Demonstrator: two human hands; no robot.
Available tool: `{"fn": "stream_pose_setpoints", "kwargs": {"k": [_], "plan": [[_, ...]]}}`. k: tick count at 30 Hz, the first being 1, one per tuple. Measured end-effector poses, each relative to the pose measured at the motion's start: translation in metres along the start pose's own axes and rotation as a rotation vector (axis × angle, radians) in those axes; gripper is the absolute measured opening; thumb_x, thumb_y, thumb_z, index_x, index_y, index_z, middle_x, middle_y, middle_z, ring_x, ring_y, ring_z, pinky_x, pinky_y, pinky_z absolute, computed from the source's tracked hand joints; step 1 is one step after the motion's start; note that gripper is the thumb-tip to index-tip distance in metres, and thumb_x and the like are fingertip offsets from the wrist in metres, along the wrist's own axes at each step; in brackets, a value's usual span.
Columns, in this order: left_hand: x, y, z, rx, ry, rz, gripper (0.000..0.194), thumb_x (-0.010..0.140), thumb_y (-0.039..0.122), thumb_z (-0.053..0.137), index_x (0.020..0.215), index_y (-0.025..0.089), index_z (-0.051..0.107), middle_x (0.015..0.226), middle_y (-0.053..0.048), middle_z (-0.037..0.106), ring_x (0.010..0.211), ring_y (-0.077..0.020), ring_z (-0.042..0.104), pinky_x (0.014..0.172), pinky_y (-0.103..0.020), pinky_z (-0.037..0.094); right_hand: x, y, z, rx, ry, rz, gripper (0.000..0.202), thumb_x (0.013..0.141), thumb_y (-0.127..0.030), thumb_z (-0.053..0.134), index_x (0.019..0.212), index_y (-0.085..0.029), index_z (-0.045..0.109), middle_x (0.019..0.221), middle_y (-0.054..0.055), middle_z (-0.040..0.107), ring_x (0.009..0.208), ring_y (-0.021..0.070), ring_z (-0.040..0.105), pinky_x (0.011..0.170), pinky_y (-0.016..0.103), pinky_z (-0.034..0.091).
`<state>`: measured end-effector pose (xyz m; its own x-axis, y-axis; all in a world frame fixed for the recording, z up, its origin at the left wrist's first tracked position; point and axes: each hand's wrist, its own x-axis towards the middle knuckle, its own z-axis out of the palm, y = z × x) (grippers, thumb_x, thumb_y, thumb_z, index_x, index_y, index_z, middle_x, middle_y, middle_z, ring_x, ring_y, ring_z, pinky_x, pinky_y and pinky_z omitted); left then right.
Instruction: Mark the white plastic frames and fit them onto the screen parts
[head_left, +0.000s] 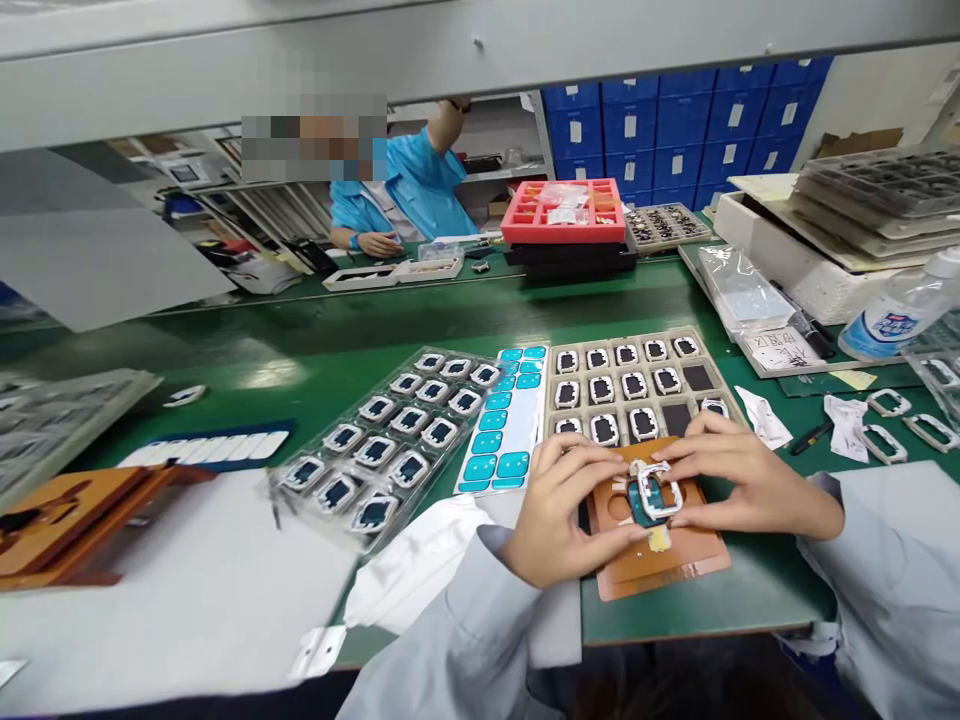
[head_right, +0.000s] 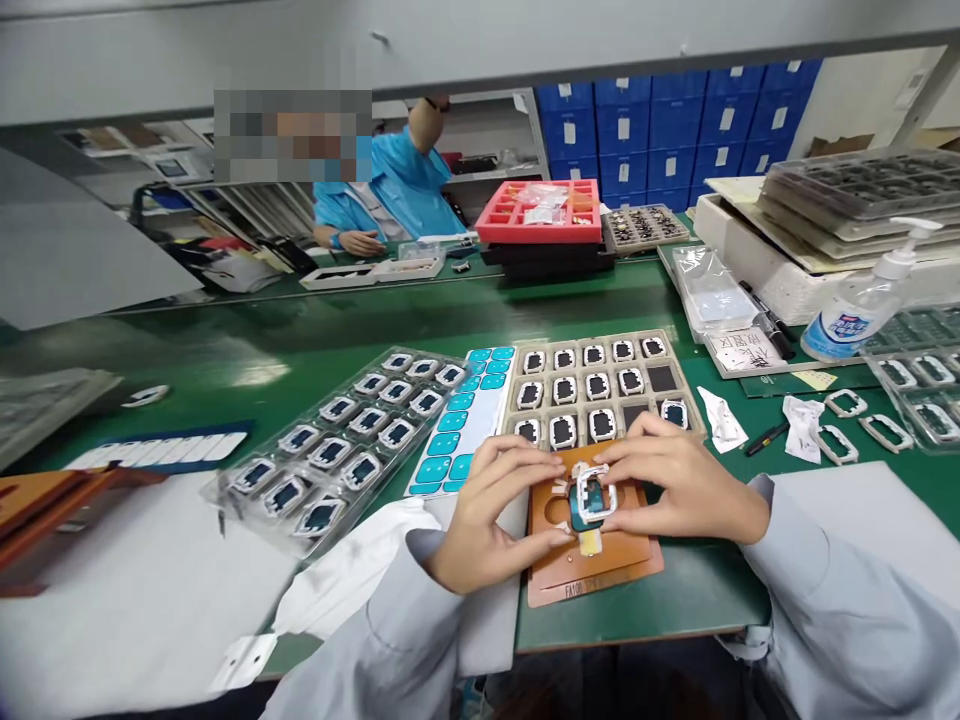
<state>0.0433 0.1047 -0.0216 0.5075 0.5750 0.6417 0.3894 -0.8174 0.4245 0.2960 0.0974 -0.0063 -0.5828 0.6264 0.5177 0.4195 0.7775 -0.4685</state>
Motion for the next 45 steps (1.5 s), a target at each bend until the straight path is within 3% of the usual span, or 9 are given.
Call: {"fn": "stream_pose_setpoints", "kwargs": {"k": [3,14,18,22,26,29,35,41,45], "plan": [[0.001,0.003,0.002,0.066,-0.035,-0.057,0.057,0.071,0.061,0.075,0.11,0.02,0.066,0.102,-0.01,0.07,0.102,-0.0283,0.054,0.089,-0.046,0.043,-0.001,-0.007,0.012,-0.021,0.037,-0.016,0.024,0.084,-0.039,0.073,0.102,-0.023,0.071,0.108,0.008,0.073,0.086,0.0231,0.053,0.072,0.041,0.051],[-0.001,0.004,0.003,0.091,-0.116,-0.079,0.052,0.071,0.059,0.075,0.108,0.023,0.068,0.105,-0.008,0.07,0.106,-0.0289,0.052,0.091,-0.047,0.041,-0.002,-0.007,0.013,-0.009,-0.025,0.039,0.023,0.086,-0.04,0.071,0.103,-0.026,0.073,0.11,0.008,0.073,0.088,0.0241,0.053,0.073,0.041,0.053],[-0.002,0.001,0.006,0.009,-0.168,-0.134,0.047,0.069,0.055,0.079,0.101,0.023,0.069,0.109,-0.008,0.068,0.107,-0.0286,0.05,0.092,-0.046,0.043,-0.001,-0.006,0.015,-0.043,-0.065,0.031,0.018,0.086,-0.039,0.07,0.093,-0.023,0.073,0.107,0.008,0.073,0.086,0.0233,0.052,0.071,0.039,0.049],[-0.002,-0.002,0.01,-0.171,-0.116,-0.142,0.051,0.072,0.058,0.076,0.11,0.025,0.068,0.111,-0.009,0.065,0.109,-0.0273,0.048,0.098,-0.047,0.042,-0.001,-0.005,0.017,-0.006,-0.02,0.031,0.023,0.083,-0.042,0.073,0.094,-0.022,0.068,0.1,0.008,0.071,0.083,0.0222,0.052,0.071,0.037,0.047],[-0.004,-0.004,0.014,-0.242,-0.185,-0.092,0.077,0.068,0.064,0.073,0.137,0.036,0.051,0.135,-0.01,0.05,0.123,-0.0302,0.04,0.109,-0.054,0.031,-0.002,-0.006,0.024,0.164,0.085,0.138,0.038,0.075,-0.047,0.079,0.096,-0.022,0.059,0.087,0.004,0.06,0.078,0.0194,0.055,0.068,0.032,0.046],[-0.006,-0.005,0.015,-0.196,-0.199,-0.089,0.087,0.069,0.065,0.073,0.145,0.039,0.039,0.144,-0.01,0.04,0.129,-0.0332,0.033,0.112,-0.057,0.025,-0.004,-0.005,0.03,0.461,0.132,0.213,0.044,0.077,-0.048,0.077,0.1,-0.023,0.05,0.093,0.003,0.058,0.085,0.0177,0.06,0.073,0.029,0.049],[-0.006,-0.007,0.014,-0.117,-0.087,-0.064,0.074,0.079,0.065,0.063,0.144,0.039,0.04,0.137,-0.009,0.046,0.123,-0.0311,0.035,0.109,-0.053,0.027,-0.004,-0.001,0.031,0.885,0.015,0.359,0.049,0.077,-0.045,0.079,0.103,-0.023,0.044,0.099,0.003,0.065,0.093,0.018,0.065,0.081,0.03,0.049],[-0.004,-0.007,0.015,-0.064,-0.014,0.0,0.059,0.084,0.057,0.063,0.139,0.039,0.048,0.133,-0.006,0.05,0.119,-0.0271,0.037,0.106,-0.047,0.031,-0.002,0.0,0.026,0.986,-0.025,0.407,0.048,0.076,-0.04,0.081,0.103,-0.024,0.045,0.098,0.001,0.07,0.083,0.0149,0.064,0.079,0.028,0.046],[-0.005,-0.007,0.017,-0.032,0.003,0.011,0.053,0.085,0.055,0.062,0.134,0.037,0.053,0.129,-0.006,0.053,0.117,-0.0268,0.039,0.104,-0.047,0.034,-0.002,0.0,0.026,1.006,-0.045,0.419,0.048,0.077,-0.039,0.081,0.107,-0.024,0.046,0.099,0.001,0.071,0.088,0.0151,0.065,0.083,0.029,0.046]]}}
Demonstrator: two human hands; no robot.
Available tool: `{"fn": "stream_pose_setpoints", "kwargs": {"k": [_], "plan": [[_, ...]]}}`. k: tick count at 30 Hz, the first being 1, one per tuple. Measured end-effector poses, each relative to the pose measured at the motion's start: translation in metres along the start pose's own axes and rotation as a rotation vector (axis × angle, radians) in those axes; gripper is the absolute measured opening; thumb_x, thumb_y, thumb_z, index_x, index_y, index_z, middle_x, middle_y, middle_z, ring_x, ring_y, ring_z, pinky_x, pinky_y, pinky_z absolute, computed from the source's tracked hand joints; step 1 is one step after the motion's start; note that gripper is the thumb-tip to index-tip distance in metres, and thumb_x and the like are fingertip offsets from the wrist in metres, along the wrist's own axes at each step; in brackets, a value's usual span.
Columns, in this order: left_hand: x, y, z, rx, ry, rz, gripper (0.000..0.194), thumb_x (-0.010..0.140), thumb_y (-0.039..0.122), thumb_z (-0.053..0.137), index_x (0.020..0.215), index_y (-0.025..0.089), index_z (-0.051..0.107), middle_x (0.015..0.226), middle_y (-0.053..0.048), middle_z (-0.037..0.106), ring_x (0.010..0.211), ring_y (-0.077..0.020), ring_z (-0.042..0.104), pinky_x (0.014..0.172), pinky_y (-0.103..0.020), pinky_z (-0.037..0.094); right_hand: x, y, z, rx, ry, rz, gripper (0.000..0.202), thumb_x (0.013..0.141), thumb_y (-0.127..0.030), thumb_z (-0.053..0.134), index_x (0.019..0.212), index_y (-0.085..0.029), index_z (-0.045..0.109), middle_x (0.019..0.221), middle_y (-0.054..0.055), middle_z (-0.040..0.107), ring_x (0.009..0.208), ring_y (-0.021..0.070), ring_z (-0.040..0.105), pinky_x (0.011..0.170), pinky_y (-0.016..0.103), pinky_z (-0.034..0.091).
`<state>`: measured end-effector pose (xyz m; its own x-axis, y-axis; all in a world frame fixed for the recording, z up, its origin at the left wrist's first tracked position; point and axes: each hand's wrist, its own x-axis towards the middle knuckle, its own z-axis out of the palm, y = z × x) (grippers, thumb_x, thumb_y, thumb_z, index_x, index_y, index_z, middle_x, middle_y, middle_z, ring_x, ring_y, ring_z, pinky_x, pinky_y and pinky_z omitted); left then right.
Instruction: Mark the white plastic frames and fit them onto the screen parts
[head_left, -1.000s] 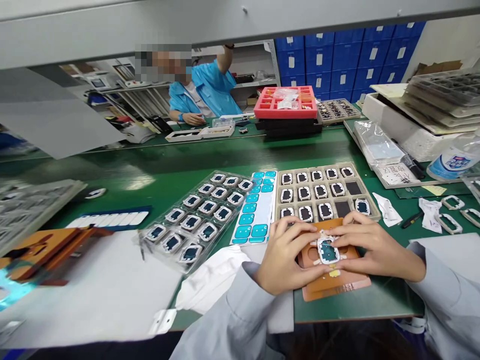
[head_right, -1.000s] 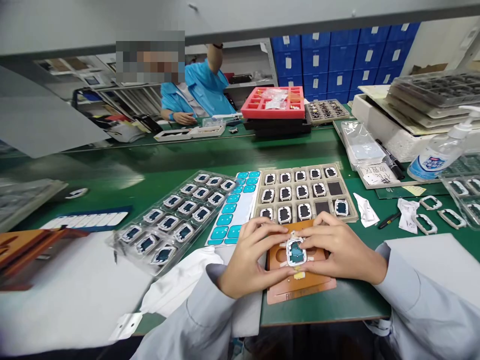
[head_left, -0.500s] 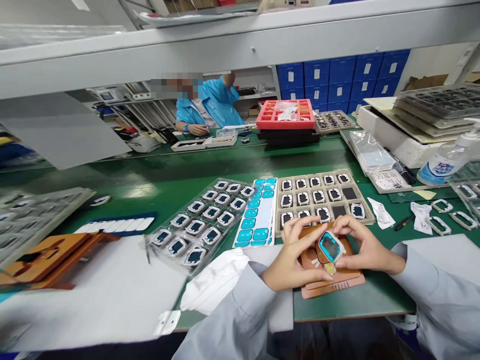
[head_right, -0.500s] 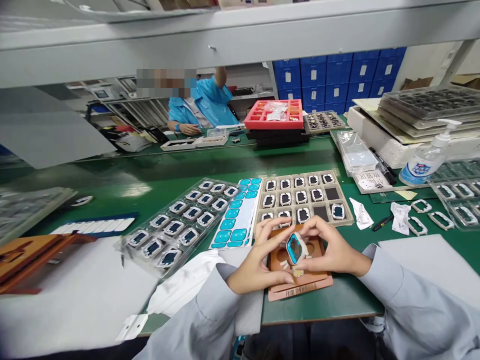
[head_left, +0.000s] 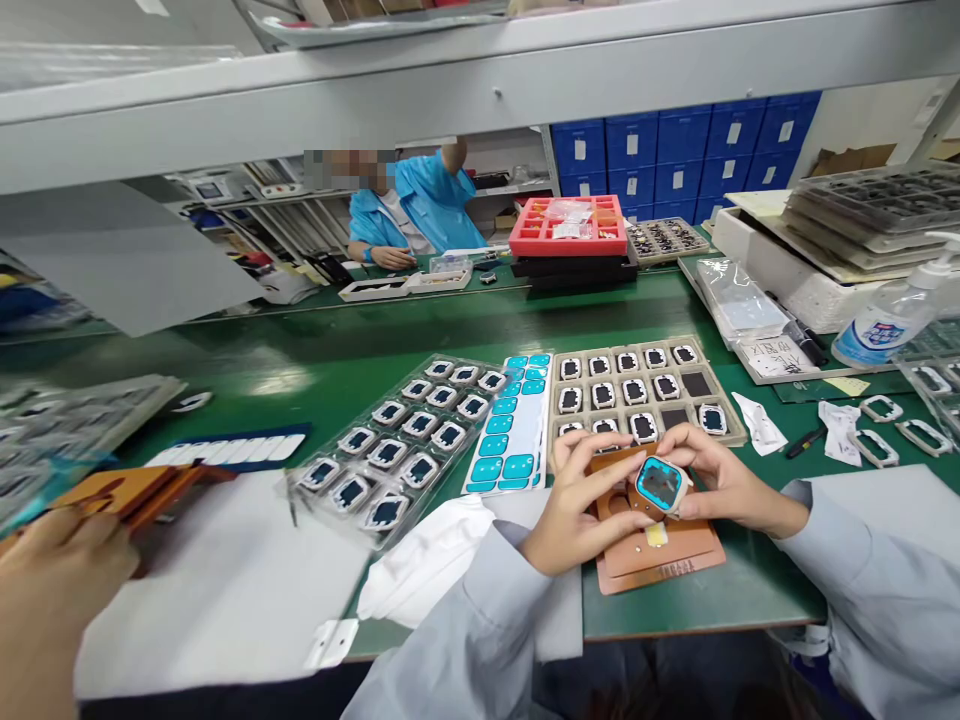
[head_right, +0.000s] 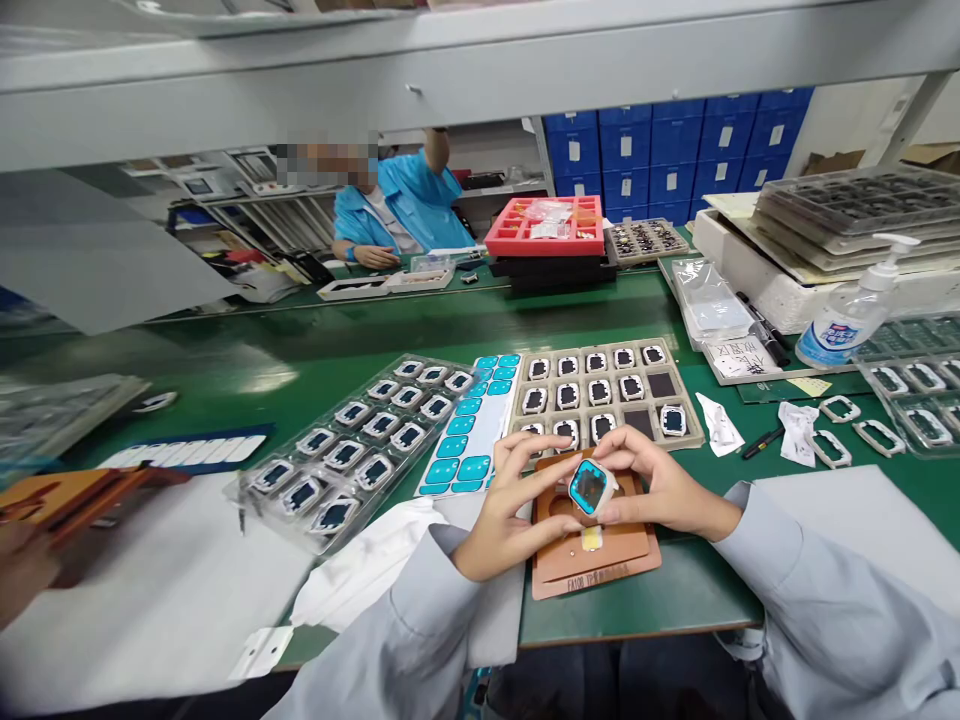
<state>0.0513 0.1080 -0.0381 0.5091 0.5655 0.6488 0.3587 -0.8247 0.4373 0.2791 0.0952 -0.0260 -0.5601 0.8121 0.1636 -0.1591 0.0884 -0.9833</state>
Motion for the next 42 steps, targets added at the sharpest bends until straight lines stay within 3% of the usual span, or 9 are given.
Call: {"fn": "stream_pose_setpoints", "kwargs": {"k": [6,8,12,15,21,29,33,38,42], "plan": [[0.004,-0.001,-0.008,0.067,0.002,-0.046,0.044,0.085,0.055,0.063,0.124,0.033,0.062,0.127,-0.006,0.056,0.117,-0.0265,0.041,0.104,-0.045,0.034,0.0,-0.002,-0.002,-0.071,0.088,-0.032,0.048,0.077,-0.045,0.079,0.108,-0.024,0.049,0.098,0.002,0.072,0.087,0.0176,0.067,0.081,0.03,0.049],[0.005,-0.01,-0.024,0.193,-0.005,-0.258,0.041,0.081,0.054,0.068,0.117,0.033,0.066,0.13,-0.005,0.056,0.121,-0.0294,0.041,0.106,-0.048,0.032,0.001,-0.005,-0.016,-0.206,0.257,-0.086,0.046,0.078,-0.049,0.076,0.107,-0.025,0.05,0.099,0.003,0.071,0.089,0.0202,0.068,0.079,0.032,0.051],[0.001,-0.037,-0.063,0.468,-0.132,-0.967,0.04,0.07,0.05,0.077,0.103,0.027,0.068,0.142,-0.008,0.044,0.132,-0.0388,0.031,0.106,-0.054,0.032,0.007,-0.004,-0.066,-0.875,0.664,-0.107,0.044,0.081,-0.052,0.068,0.11,-0.023,0.054,0.106,0.009,0.07,0.098,0.0264,0.066,0.08,0.036,0.052],[-0.003,-0.049,-0.079,0.543,-0.298,-1.22,0.043,0.065,0.052,0.077,0.099,0.026,0.067,0.145,-0.008,0.036,0.137,-0.0412,0.024,0.107,-0.054,0.032,0.013,0.007,-0.1,-1.226,0.691,-0.017,0.04,0.082,-0.046,0.064,0.114,-0.021,0.06,0.101,0.011,0.071,0.096,0.0306,0.064,0.073,0.039,0.051],[-0.001,-0.045,-0.074,0.552,-0.434,-1.23,0.047,0.063,0.049,0.077,0.104,0.031,0.063,0.147,-0.005,0.033,0.137,-0.0384,0.026,0.108,-0.052,0.03,0.021,0.03,-0.124,-1.375,0.583,-0.023,0.026,0.085,-0.029,0.051,0.094,-0.02,0.073,0.104,0.011,0.074,0.09,0.0326,0.06,0.078,0.046,0.046],[-0.001,-0.048,-0.072,0.548,-0.421,-1.259,0.043,0.062,0.048,0.078,0.097,0.03,0.063,0.145,-0.002,0.036,0.135,-0.0338,0.029,0.108,-0.047,0.032,0.025,0.037,-0.107,-1.427,0.454,-0.121,0.025,0.088,-0.033,0.051,0.099,-0.02,0.07,0.108,0.008,0.073,0.1,0.0311,0.056,0.08,0.042,0.043],[0.0,-0.046,-0.073,0.578,-0.391,-1.288,0.05,0.06,0.052,0.077,0.099,0.026,0.061,0.144,-0.008,0.035,0.135,-0.0379,0.028,0.107,-0.053,0.031,0.028,0.036,-0.099,-1.456,0.507,-0.08,0.023,0.087,-0.025,0.049,0.101,-0.02,0.066,0.103,0.01,0.072,0.102,0.0321,0.054,0.076,0.041,0.042],[-0.001,-0.051,-0.074,0.555,-0.407,-1.287,0.047,0.057,0.054,0.076,0.092,0.025,0.063,0.144,-0.009,0.034,0.137,-0.0395,0.025,0.108,-0.053,0.03,0.025,0.028,-0.107,-1.437,0.637,-0.026,0.024,0.089,-0.017,0.041,0.101,-0.019,0.062,0.095,0.012,0.069,0.097,0.0301,0.056,0.077,0.04,0.044],[-0.002,-0.055,-0.075,0.537,-0.397,-1.293,0.048,0.055,0.055,0.076,0.091,0.025,0.064,0.142,-0.01,0.036,0.135,-0.0406,0.027,0.106,-0.052,0.032,0.026,0.029,-0.105,-1.431,0.627,-0.008,0.026,0.09,-0.016,0.039,0.103,-0.018,0.062,0.096,0.013,0.069,0.098,0.0307,0.055,0.078,0.041,0.043]]}}
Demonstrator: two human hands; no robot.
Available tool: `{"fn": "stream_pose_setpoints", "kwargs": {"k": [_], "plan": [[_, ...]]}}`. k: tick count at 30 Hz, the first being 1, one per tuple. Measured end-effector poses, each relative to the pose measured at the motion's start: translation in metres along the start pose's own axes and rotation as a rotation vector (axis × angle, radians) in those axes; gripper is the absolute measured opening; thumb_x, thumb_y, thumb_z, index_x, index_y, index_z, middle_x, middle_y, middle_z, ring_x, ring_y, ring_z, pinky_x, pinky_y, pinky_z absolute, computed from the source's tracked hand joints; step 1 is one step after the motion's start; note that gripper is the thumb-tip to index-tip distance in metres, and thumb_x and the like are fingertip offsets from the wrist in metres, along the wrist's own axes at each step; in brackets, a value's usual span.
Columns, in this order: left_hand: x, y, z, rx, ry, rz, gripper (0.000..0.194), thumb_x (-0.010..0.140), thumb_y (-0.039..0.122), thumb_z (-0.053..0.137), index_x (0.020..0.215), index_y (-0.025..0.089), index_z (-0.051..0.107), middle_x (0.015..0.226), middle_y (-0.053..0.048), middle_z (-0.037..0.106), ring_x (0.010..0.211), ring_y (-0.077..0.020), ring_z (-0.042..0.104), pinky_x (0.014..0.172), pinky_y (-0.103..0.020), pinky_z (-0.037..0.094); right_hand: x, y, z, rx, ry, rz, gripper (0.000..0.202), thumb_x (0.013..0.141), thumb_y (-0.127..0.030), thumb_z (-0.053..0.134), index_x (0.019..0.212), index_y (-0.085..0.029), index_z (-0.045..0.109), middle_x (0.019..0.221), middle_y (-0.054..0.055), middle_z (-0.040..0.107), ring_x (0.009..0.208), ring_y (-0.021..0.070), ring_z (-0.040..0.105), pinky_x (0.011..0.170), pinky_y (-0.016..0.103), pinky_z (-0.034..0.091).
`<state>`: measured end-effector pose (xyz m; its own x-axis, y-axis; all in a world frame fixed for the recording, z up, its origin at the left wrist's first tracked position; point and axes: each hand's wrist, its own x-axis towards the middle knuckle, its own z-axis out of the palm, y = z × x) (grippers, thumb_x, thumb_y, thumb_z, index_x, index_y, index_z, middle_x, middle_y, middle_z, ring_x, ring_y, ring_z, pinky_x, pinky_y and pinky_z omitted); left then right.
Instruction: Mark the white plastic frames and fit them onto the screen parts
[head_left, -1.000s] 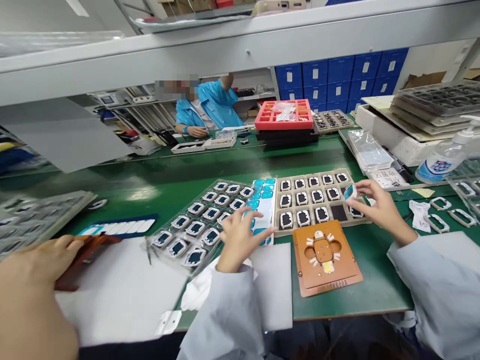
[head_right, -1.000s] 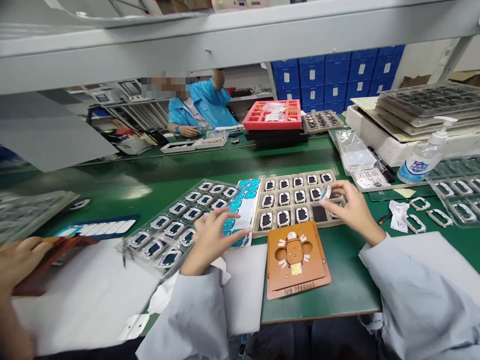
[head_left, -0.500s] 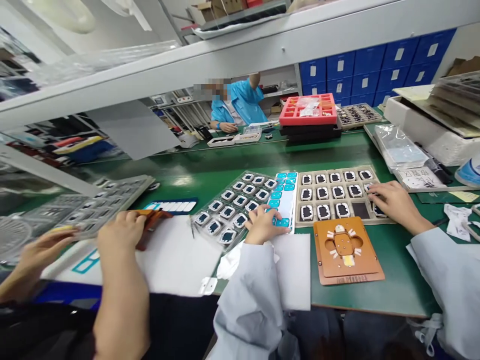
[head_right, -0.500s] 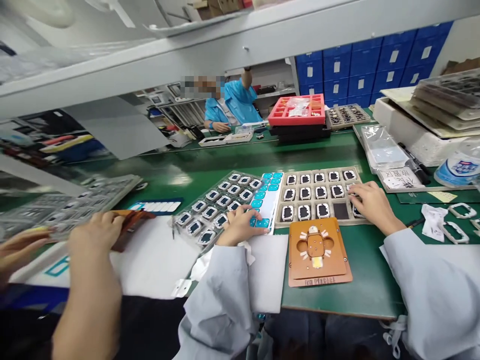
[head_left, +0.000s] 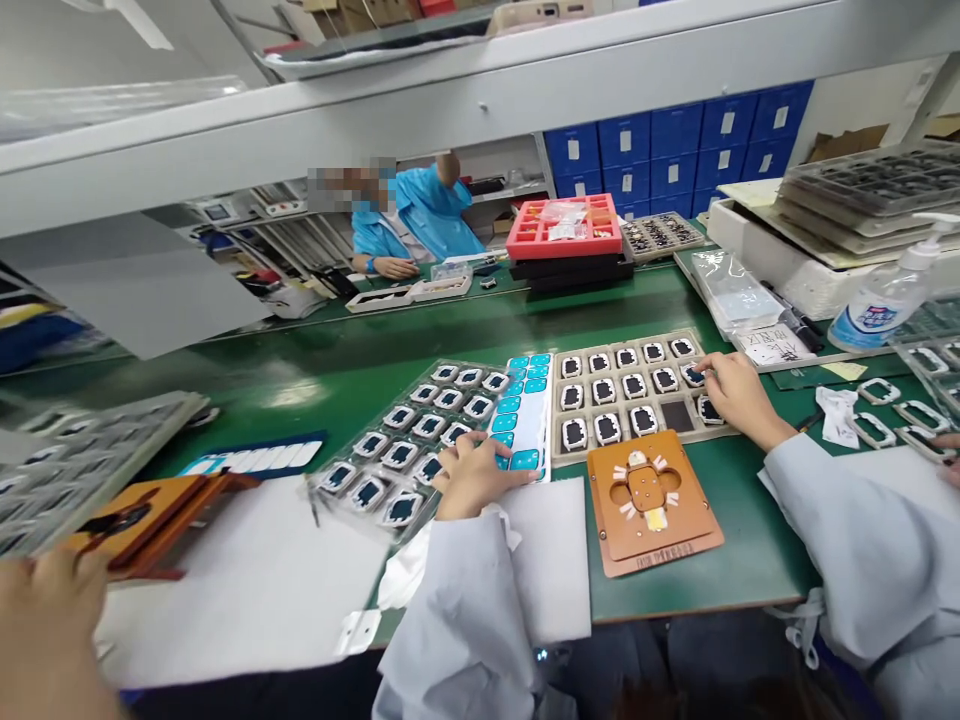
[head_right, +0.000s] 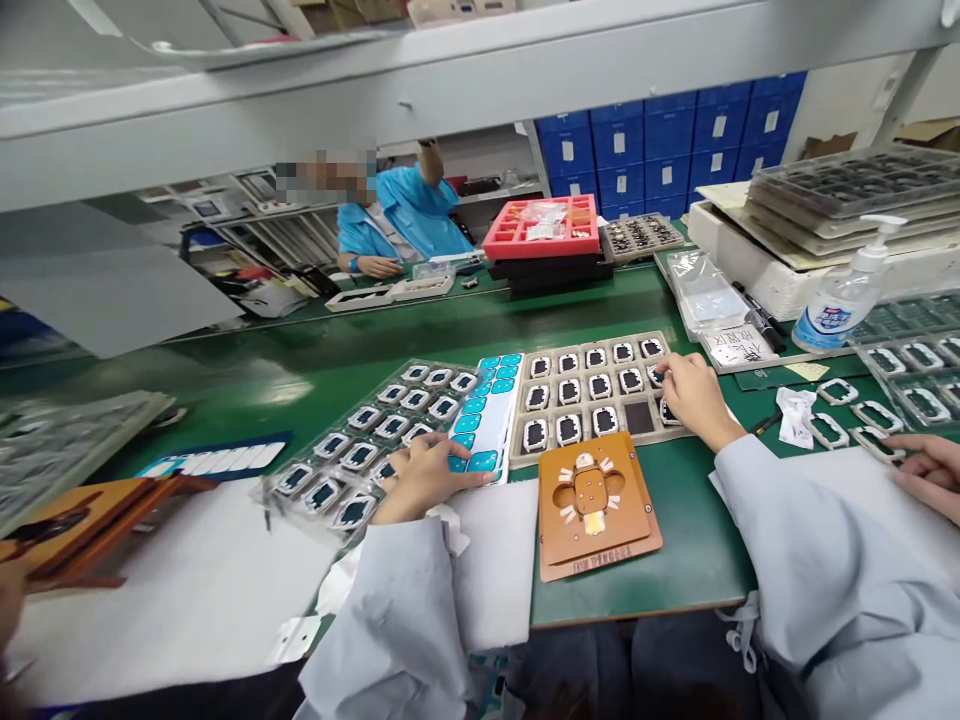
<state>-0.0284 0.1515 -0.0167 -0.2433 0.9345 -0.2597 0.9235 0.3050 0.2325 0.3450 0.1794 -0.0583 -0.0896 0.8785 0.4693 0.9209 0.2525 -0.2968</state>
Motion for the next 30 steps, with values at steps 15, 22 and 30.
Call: {"fn": "stream_pose_setpoints", "kwargs": {"k": [15,22,30], "plan": [[-0.004,0.002,0.0,-0.031,0.011,-0.001,0.046,0.056,0.05,0.079,0.092,0.028,0.063,0.14,-0.006,0.039,0.133,-0.0379,0.031,0.106,-0.05,0.032,-0.002,-0.016,0.019,0.046,-0.079,-0.236,0.029,0.092,-0.018,0.04,0.101,-0.023,0.067,0.105,0.009,0.071,0.099,0.0318,0.05,0.084,0.05,0.033],[-0.005,0.003,-0.001,-0.052,0.0,0.026,0.044,0.055,0.048,0.08,0.09,0.027,0.064,0.139,-0.006,0.038,0.133,-0.0394,0.031,0.106,-0.051,0.032,-0.004,-0.034,-0.015,0.201,0.018,-0.282,0.03,0.097,-0.031,0.041,0.096,-0.023,0.07,0.096,0.007,0.073,0.091,0.0271,0.059,0.084,0.044,0.046],[-0.009,0.005,0.002,-0.084,0.017,0.075,0.038,0.073,0.057,0.068,0.091,0.024,0.063,0.137,-0.009,0.039,0.131,-0.0394,0.031,0.107,-0.054,0.029,-0.034,-0.068,-0.052,0.617,-0.038,-0.238,0.021,0.092,-0.039,0.055,0.098,-0.029,0.073,0.094,0.006,0.072,0.089,0.0255,0.067,0.075,0.039,0.055]]}}
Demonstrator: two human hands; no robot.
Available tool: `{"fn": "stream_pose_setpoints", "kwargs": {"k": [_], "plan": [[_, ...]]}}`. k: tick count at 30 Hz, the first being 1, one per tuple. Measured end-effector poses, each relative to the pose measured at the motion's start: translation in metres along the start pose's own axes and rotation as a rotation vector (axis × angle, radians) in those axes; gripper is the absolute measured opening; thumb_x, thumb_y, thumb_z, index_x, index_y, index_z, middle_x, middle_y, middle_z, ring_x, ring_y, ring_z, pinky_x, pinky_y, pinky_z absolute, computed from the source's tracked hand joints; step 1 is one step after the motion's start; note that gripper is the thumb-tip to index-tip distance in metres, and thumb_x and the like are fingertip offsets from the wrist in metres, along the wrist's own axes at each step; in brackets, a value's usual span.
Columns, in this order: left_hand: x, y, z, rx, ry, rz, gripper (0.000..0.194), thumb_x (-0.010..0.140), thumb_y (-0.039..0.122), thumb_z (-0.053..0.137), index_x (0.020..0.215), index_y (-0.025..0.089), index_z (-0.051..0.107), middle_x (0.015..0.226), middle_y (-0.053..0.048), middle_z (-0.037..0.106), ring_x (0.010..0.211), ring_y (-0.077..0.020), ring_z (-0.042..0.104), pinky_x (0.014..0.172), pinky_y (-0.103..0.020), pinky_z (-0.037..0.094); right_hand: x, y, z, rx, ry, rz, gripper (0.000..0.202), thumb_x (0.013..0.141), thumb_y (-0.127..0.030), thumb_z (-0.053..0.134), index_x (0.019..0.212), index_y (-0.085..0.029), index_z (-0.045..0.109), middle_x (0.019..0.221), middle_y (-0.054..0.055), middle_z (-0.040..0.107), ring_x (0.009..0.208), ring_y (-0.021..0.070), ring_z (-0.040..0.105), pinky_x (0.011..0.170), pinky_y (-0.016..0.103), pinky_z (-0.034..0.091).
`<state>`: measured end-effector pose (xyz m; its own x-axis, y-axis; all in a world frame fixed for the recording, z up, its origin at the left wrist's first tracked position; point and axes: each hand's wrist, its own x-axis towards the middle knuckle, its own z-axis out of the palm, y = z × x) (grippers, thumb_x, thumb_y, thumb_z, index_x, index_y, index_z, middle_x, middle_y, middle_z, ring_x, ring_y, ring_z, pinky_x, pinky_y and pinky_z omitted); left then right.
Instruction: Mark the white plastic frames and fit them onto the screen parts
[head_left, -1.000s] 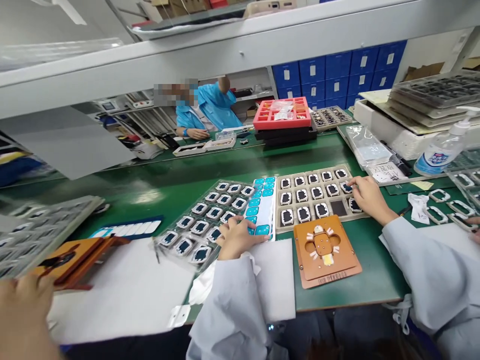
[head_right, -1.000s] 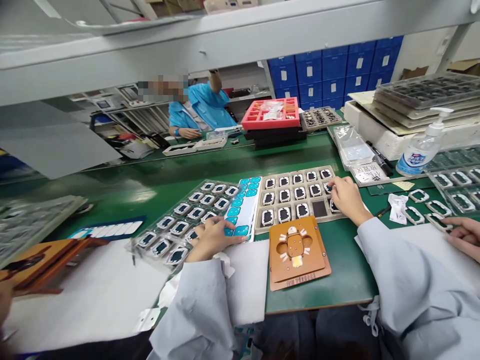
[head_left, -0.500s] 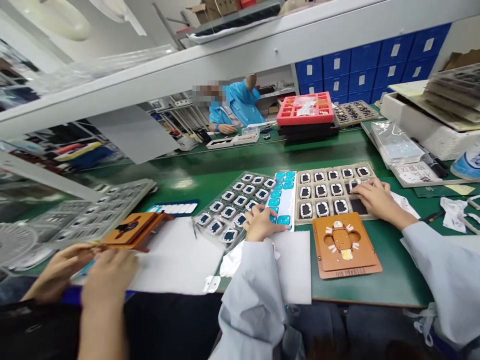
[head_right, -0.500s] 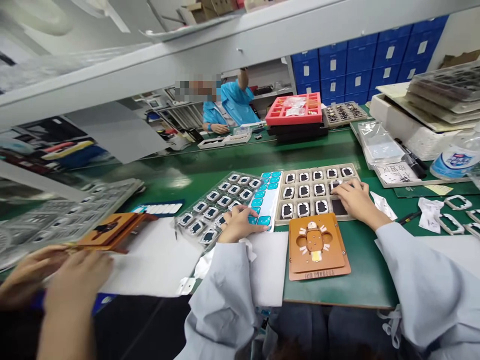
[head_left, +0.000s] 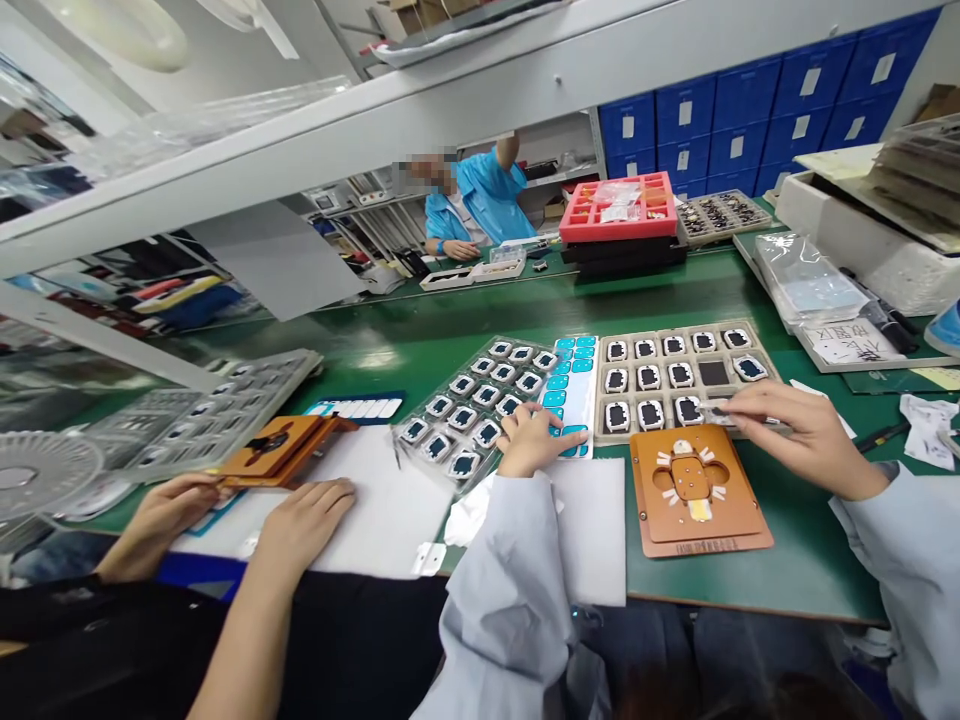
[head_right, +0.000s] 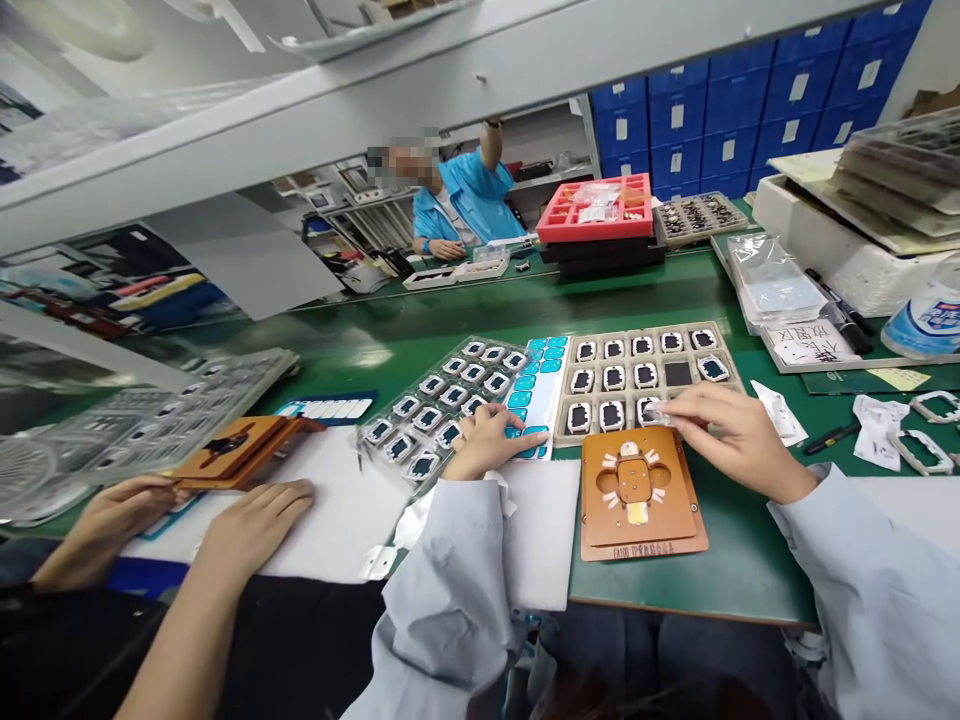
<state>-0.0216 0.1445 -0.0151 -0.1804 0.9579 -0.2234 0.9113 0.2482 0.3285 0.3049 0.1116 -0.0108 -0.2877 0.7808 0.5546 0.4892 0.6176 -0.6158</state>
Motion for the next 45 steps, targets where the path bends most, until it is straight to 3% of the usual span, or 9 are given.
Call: {"fn": "stream_pose_setpoints", "kwargs": {"k": [5,10,19,24,28,31,34,41,45], "plan": [[0.001,0.004,0.005,0.017,0.026,-0.021,0.039,0.068,0.054,0.074,0.087,0.022,0.06,0.135,-0.01,0.04,0.129,-0.0405,0.032,0.104,-0.054,0.031,-0.004,-0.003,0.0,0.184,-0.146,0.01,0.014,0.089,-0.036,0.062,0.09,-0.024,0.069,0.081,0.005,0.069,0.064,0.0167,0.063,0.056,0.028,0.053],[0.006,0.005,0.007,0.029,0.032,-0.064,0.041,0.062,0.051,0.078,0.084,0.023,0.059,0.134,-0.008,0.04,0.13,-0.0389,0.032,0.103,-0.05,0.032,-0.003,0.003,-0.002,0.2,-0.173,0.077,0.021,0.086,-0.041,0.066,0.079,-0.022,0.066,0.065,0.002,0.065,0.053,0.0142,0.059,0.046,0.024,0.046],[0.003,0.006,0.012,-0.015,0.073,0.037,0.03,0.068,0.036,0.076,0.082,0.021,0.055,0.126,-0.009,0.049,0.125,-0.0373,0.04,0.096,-0.05,0.038,0.0,0.007,-0.007,0.229,-0.328,0.073,0.022,0.086,-0.043,0.066,0.088,-0.023,0.074,0.075,0.003,0.072,0.057,0.0147,0.062,0.053,0.025,0.049],[-0.005,0.011,0.015,-0.148,0.103,0.31,0.015,0.079,0.017,0.061,0.09,0.022,0.053,0.095,-0.003,0.066,0.096,-0.0225,0.063,0.088,-0.039,0.046,-0.003,0.011,-0.014,0.238,-0.524,0.074,0.024,0.085,-0.042,0.069,0.097,-0.021,0.071,0.067,0.0,0.066,0.053,0.0119,0.055,0.048,0.023,0.041],[-0.025,0.027,0.023,-0.272,0.178,0.614,0.009,0.09,0.021,0.051,0.098,0.022,0.055,0.102,-0.005,0.07,0.097,-0.0175,0.065,0.088,-0.033,0.048,-0.003,0.008,-0.013,0.242,-0.579,0.089,0.022,0.088,-0.042,0.066,0.088,-0.019,0.068,0.061,-0.002,0.059,0.05,0.01,0.048,0.047,0.022,0.034],[-0.041,0.039,0.032,-0.361,0.18,1.071,0.009,0.092,0.02,0.053,0.096,0.023,0.06,0.098,-0.002,0.074,0.094,-0.0165,0.067,0.089,-0.033,0.046,-0.001,0.005,-0.012,0.239,-0.586,0.039,0.023,0.088,-0.041,0.066,0.086,-0.018,0.068,0.054,-0.006,0.047,0.047,0.0084,0.038,0.046,0.022,0.03],[-0.05,0.048,0.039,-0.38,0.188,1.49,0.022,0.095,0.013,0.049,0.111,0.025,0.059,0.102,0.0,0.076,0.094,-0.0158,0.067,0.085,-0.034,0.042,0.0,0.004,-0.014,0.23,-0.522,0.013,0.023,0.088,-0.041,0.067,0.085,-0.019,0.069,0.061,-0.004,0.046,0.054,0.0101,0.044,0.048,0.021,0.032],[-0.047,0.05,0.04,-0.336,0.143,1.529,0.027,0.096,0.007,0.046,0.119,0.02,0.055,0.113,-0.005,0.073,0.105,-0.0139,0.068,0.103,-0.035,0.034,0.001,0.005,-0.019,0.209,-0.441,-0.035,0.021,0.087,-0.041,0.068,0.088,-0.019,0.068,0.091,0.005,0.057,0.067,0.0121,0.05,0.053,0.022,0.043],[-0.048,0.048,0.038,-0.266,0.114,1.561,0.023,0.096,0.021,0.053,0.118,0.017,0.055,0.112,-0.008,0.073,0.109,-0.0179,0.067,0.111,-0.039,0.029,0.001,0.003,-0.017,0.124,-0.449,-0.04,0.023,0.085,-0.043,0.07,0.091,-0.02,0.066,0.112,0.009,0.057,0.088,0.0179,0.059,0.069,0.027,0.052]]}}
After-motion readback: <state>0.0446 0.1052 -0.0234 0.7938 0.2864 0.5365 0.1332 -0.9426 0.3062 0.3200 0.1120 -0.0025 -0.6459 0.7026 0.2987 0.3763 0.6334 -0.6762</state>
